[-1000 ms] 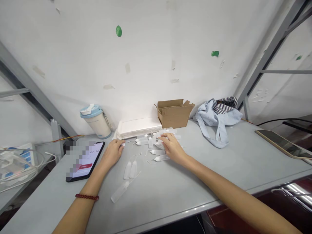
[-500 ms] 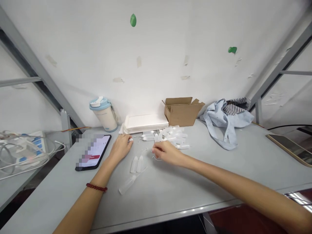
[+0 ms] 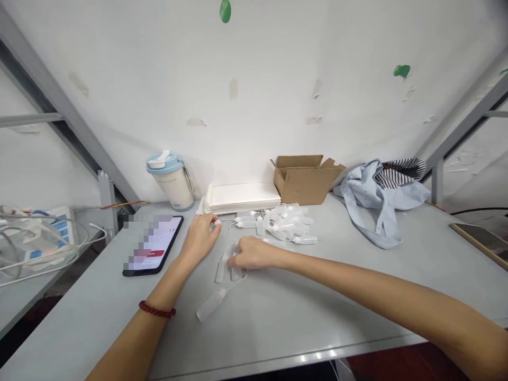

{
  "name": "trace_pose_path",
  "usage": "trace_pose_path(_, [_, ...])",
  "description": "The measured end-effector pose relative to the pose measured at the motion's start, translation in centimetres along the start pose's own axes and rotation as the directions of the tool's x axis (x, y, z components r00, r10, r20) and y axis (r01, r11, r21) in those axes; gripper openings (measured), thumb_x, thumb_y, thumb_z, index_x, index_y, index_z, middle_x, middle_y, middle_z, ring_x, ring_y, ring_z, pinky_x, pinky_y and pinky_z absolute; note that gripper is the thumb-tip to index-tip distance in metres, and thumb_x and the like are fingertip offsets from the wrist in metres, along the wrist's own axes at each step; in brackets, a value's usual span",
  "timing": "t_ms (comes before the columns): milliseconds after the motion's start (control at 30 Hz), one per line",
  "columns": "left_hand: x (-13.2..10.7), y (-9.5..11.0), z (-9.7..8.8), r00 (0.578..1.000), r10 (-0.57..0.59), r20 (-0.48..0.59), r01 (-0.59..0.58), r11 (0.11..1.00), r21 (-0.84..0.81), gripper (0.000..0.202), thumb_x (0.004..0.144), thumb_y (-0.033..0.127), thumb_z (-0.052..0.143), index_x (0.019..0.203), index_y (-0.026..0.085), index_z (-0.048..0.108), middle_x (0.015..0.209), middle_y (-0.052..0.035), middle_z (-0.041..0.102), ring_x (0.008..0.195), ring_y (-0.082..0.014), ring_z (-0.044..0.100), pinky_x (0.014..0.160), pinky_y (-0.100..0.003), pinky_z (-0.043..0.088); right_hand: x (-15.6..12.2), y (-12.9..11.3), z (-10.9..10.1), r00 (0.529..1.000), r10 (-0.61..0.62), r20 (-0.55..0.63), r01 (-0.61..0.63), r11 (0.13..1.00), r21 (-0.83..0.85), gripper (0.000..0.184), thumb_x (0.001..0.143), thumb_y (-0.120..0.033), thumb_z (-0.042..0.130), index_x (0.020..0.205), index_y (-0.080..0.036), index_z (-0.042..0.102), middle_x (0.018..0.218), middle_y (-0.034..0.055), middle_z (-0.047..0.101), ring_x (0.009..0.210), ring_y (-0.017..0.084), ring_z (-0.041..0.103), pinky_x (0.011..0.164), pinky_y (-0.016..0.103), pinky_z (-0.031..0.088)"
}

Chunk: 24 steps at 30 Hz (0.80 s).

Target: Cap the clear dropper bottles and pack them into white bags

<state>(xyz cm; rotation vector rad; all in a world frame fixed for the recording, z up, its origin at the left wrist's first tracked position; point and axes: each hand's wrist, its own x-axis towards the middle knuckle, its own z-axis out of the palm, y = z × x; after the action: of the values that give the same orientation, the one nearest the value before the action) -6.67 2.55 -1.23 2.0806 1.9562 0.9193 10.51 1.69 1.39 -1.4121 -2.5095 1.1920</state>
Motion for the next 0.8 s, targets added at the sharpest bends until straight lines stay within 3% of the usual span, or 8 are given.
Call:
trace_pose_path(200, [-0.4, 2.9, -2.0, 0.994, -0.062, 0.091, 0.084, 0.961, -0.263, 0.03, 0.075, 0.039, 0.054, 0.084, 0.013, 0.065, 0.082, -0.0084, 0.072, 0.078, -0.0223, 0.066, 0.069, -0.031, 0.05, -2.0, 2.0, -1.9, 0.973, -0.087, -0.212, 0.116, 0.985, 0.128, 0.029, 0.075, -0.032, 0.051, 0.05, -0.018, 0.042, 0.046, -0.0044, 0.045, 0.045, 0.008, 0.041, 0.042, 0.019, 0.029])
trace_pose_path(333, [-1.2, 4.9, -2.9, 0.968, -0.063, 0.242, 0.173, 0.867, -0.468, 0.026, 0.074, 0.039, 0.06, 0.082, 0.015, 0.068, 0.078, -0.0053, 0.072, 0.075, -0.02, 0.066, 0.07, -0.029, 0.05, -3.8, 4.0, -3.0, 0.919, -0.157, -0.361, 0.24, 0.95, 0.199, 0.02, 0.077, -0.025, 0.049, 0.059, -0.017, 0.045, 0.056, -0.0029, 0.054, 0.05, 0.009, 0.048, 0.048, 0.019, 0.035])
trace_pose_path(433, [-2.0, 6.2, -2.9, 0.949, -0.011, 0.314, 0.19, 0.816, -0.546, 0.026, 0.076, 0.038, 0.061, 0.087, 0.017, 0.07, 0.082, -0.0049, 0.071, 0.076, -0.0195, 0.064, 0.069, -0.029, 0.05, -4.7, 5.6, -3.1, 0.856, -0.21, -0.473, 0.327, 0.928, 0.18, 0.018, 0.076, -0.024, 0.052, 0.06, -0.017, 0.047, 0.055, -0.0032, 0.053, 0.052, 0.009, 0.049, 0.05, 0.02, 0.037])
trace_pose_path(600, [-3.4, 7.8, -2.3, 0.949, 0.149, 0.277, 0.019, 0.852, -0.524, 0.021, 0.082, 0.035, 0.058, 0.094, 0.023, 0.071, 0.085, -0.0032, 0.07, 0.077, -0.0182, 0.062, 0.069, -0.028, 0.05, -5.3, 7.1, -2.4, 0.671, -0.302, -0.677, 0.448, 0.893, 0.045, 0.006, 0.073, -0.02, 0.058, 0.071, -0.019, 0.052, 0.061, -0.0026, 0.057, 0.056, 0.01, 0.051, 0.054, 0.022, 0.043])
trace_pose_path(700, [-4.0, 8.4, -2.0, 0.961, 0.254, 0.111, -0.181, 0.88, -0.439, 0.018, 0.083, 0.03, 0.058, 0.095, 0.024, 0.07, 0.084, -0.0039, 0.069, 0.075, -0.0186, 0.06, 0.068, -0.029, 0.049, -5.1, 7.3, -1.9, 0.632, -0.339, -0.697, 0.42, 0.905, -0.06, 0.004, 0.076, -0.021, 0.058, 0.078, -0.018, 0.055, 0.065, -0.0011, 0.059, 0.057, 0.011, 0.053, 0.052, 0.021, 0.042])
trace_pose_path(800, [-4.3, 8.6, -1.6, 0.931, 0.364, -0.035, -0.351, 0.86, -0.371, 0.019, 0.084, 0.024, 0.057, 0.1, 0.023, 0.067, 0.08, -0.0041, 0.067, 0.074, -0.0187, 0.059, 0.066, -0.029, 0.048, -5.0, 7.4, -1.1, 0.6, -0.416, -0.683, 0.404, 0.895, -0.19, 0.008, 0.082, -0.024, 0.055, 0.086, -0.017, 0.055, 0.072, 0.0019, 0.061, 0.057, 0.011, 0.055, 0.051, 0.021, 0.042])
